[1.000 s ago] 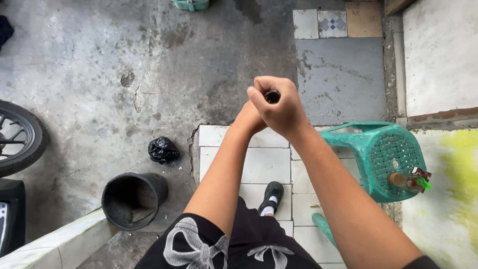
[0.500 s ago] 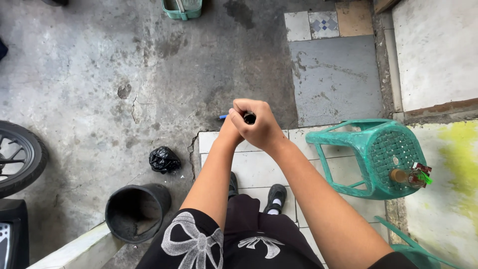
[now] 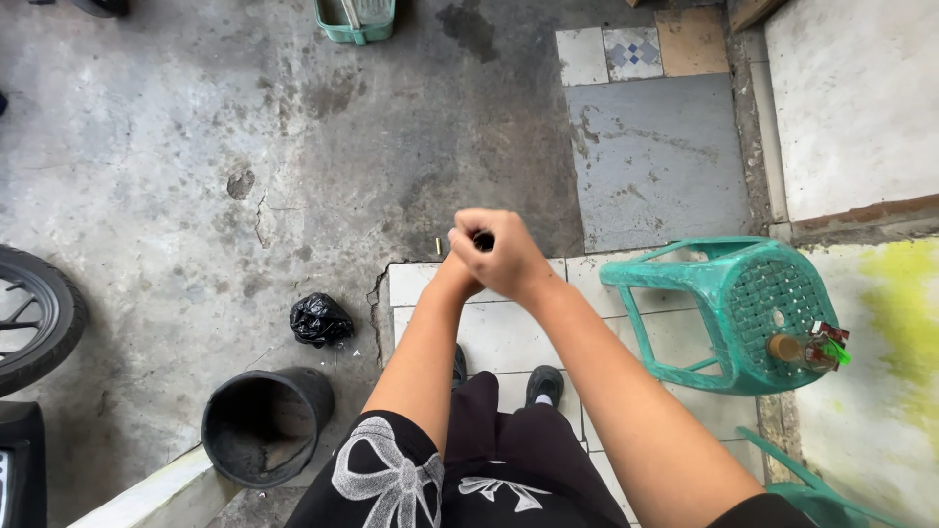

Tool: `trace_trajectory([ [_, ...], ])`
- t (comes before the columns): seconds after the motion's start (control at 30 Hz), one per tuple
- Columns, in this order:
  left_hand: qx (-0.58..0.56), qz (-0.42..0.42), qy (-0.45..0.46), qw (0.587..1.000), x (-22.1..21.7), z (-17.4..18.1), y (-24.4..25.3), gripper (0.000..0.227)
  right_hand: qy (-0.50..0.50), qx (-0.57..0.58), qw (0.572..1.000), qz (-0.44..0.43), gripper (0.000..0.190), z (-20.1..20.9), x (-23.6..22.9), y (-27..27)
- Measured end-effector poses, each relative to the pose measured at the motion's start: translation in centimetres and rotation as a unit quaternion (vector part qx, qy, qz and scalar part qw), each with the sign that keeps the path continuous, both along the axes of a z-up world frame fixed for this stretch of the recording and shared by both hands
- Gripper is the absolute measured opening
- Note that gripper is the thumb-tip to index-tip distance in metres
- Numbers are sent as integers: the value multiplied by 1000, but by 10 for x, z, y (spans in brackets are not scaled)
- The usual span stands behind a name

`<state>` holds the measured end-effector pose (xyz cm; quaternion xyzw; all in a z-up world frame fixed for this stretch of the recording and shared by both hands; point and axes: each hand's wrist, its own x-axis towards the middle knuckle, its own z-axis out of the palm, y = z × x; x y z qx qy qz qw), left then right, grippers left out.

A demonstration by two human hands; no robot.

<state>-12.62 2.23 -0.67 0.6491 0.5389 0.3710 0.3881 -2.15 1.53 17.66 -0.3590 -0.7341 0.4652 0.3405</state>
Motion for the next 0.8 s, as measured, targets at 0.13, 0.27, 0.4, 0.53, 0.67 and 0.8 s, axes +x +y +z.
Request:
trace_trajectory([
  [0.13, -64, 44, 81, 994, -6, -2, 1, 17, -1, -21, 1000, 24, 32, -2, 5, -4],
  [0.27, -95, 51, 106, 989, 7, 78, 11, 21, 21, 8, 1000, -2, 28, 11, 23, 7],
  [0.4, -113, 3, 174, 978, 40, 124, 42, 28, 41, 18, 998, -51, 31, 35, 60, 30],
  [0.53, -73, -59, 157, 983, 91, 146, 81, 28, 48, -2, 993, -107, 37, 63, 108, 56],
  [0.67, 11, -111, 100, 989, 166, 135, 142, 24, 44, -28, 985, -164, 38, 88, 173, 99],
  [0.8, 53, -110, 0, 993, 256, 142, 203, 26, 25, -7, 970, -242, 36, 87, 256, 155],
])
